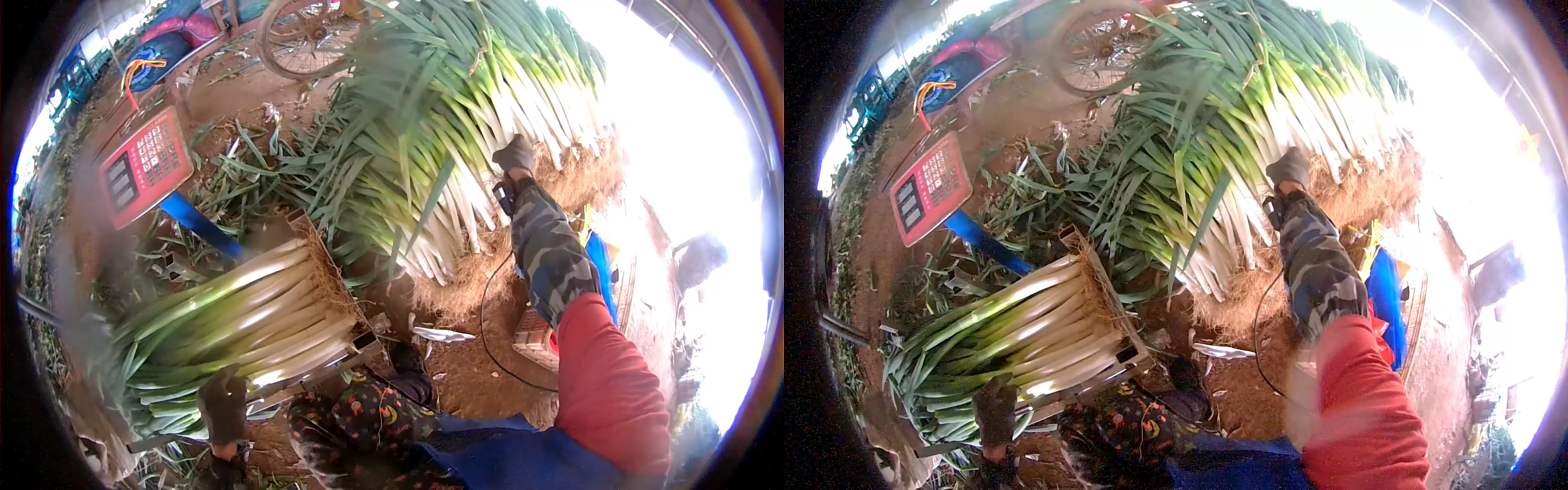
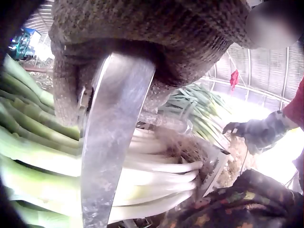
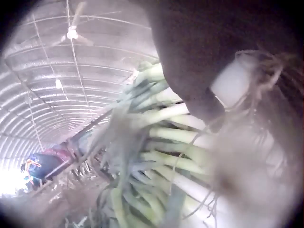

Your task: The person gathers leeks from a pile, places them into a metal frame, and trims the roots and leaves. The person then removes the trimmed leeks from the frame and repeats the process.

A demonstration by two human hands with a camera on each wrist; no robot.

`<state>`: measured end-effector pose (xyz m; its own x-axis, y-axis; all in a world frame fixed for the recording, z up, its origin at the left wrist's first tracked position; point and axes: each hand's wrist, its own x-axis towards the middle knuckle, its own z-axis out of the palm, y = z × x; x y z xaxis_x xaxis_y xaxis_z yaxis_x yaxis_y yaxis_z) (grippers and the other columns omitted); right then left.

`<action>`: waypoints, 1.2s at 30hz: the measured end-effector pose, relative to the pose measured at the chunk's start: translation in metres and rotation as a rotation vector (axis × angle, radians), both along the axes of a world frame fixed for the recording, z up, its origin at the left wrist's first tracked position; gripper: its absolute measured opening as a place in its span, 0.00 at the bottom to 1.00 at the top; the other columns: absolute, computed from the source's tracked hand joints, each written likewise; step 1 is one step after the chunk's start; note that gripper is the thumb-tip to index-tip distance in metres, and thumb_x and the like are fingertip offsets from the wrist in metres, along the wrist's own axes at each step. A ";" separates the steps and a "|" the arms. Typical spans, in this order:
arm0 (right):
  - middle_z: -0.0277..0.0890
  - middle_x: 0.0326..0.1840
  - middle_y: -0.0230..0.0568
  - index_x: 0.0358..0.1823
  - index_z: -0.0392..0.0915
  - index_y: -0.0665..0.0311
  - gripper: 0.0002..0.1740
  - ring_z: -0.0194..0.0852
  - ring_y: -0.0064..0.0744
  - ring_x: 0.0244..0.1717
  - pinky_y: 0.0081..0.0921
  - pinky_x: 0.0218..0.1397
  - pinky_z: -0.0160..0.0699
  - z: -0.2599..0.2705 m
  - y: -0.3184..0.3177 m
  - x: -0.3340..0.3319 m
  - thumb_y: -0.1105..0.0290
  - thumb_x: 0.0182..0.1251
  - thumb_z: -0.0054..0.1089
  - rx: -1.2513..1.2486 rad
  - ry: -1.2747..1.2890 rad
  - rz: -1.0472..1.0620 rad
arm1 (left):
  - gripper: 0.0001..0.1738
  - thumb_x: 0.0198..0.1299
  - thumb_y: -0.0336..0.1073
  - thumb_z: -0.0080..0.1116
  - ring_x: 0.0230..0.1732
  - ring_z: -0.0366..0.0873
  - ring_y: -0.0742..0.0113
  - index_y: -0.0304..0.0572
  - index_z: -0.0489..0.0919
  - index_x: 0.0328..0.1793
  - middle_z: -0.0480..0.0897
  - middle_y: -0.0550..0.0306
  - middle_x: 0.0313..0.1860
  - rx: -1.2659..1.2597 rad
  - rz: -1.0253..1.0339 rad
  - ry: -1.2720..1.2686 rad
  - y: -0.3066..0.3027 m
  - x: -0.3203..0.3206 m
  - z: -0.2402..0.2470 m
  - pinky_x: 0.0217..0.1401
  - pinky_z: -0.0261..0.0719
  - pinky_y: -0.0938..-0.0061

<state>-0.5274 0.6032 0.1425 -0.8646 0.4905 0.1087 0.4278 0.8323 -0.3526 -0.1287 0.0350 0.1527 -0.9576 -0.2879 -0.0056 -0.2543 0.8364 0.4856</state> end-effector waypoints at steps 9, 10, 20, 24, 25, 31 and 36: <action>0.81 0.38 0.54 0.44 0.75 0.73 0.31 0.82 0.46 0.37 0.36 0.39 0.83 0.016 -0.002 0.027 0.64 0.38 0.77 -0.355 -0.068 0.125 | 0.16 0.53 0.42 0.59 0.35 0.83 0.45 0.44 0.85 0.45 0.84 0.42 0.33 -0.053 -0.009 0.122 -0.001 0.003 -0.013 0.42 0.78 0.59; 0.81 0.35 0.53 0.41 0.77 0.73 0.28 0.82 0.44 0.32 0.36 0.35 0.82 -0.004 0.009 0.020 0.66 0.39 0.77 -0.413 -0.043 0.161 | 0.16 0.53 0.43 0.59 0.36 0.83 0.45 0.45 0.85 0.45 0.84 0.43 0.34 -0.041 -0.014 0.144 -0.001 0.005 -0.011 0.43 0.78 0.59; 0.79 0.38 0.45 0.47 0.82 0.65 0.20 0.74 0.36 0.17 0.34 0.18 0.76 0.001 -0.001 0.120 0.60 0.57 0.70 -1.275 -0.078 0.343 | 0.21 0.54 0.50 0.60 0.44 0.80 0.46 0.48 0.84 0.49 0.83 0.47 0.39 -0.158 -0.006 0.048 -0.017 0.004 -0.033 0.48 0.76 0.53; 0.78 0.29 0.42 0.44 0.80 0.71 0.23 0.71 0.30 0.19 0.30 0.22 0.72 0.007 -0.014 0.145 0.59 0.56 0.73 -1.210 -0.126 0.145 | 0.19 0.55 0.49 0.60 0.44 0.79 0.47 0.45 0.83 0.47 0.81 0.47 0.40 -0.227 -0.023 0.090 -0.024 0.003 -0.045 0.45 0.76 0.53; 0.78 0.29 0.43 0.44 0.80 0.72 0.24 0.72 0.30 0.20 0.29 0.23 0.73 0.006 -0.012 0.144 0.58 0.56 0.73 -1.159 -0.111 0.114 | 0.19 0.55 0.49 0.61 0.44 0.79 0.47 0.45 0.83 0.46 0.81 0.47 0.40 -0.192 -0.011 0.060 -0.017 0.003 -0.035 0.45 0.76 0.53; 0.84 0.38 0.49 0.45 0.82 0.71 0.32 0.83 0.44 0.36 0.36 0.42 0.80 -0.046 0.039 0.102 0.47 0.52 0.73 -0.877 0.073 0.218 | 0.17 0.54 0.45 0.59 0.47 0.81 0.45 0.44 0.85 0.45 0.84 0.42 0.44 -0.240 0.019 0.028 -0.005 0.002 -0.018 0.51 0.77 0.57; 0.83 0.43 0.55 0.48 0.81 0.73 0.40 0.84 0.48 0.44 0.36 0.48 0.80 -0.030 0.038 0.082 0.39 0.49 0.70 -0.319 -0.017 0.140 | 0.15 0.56 0.43 0.58 0.42 0.80 0.42 0.43 0.84 0.44 0.83 0.41 0.38 -0.168 -0.037 0.075 0.002 0.006 -0.007 0.47 0.76 0.54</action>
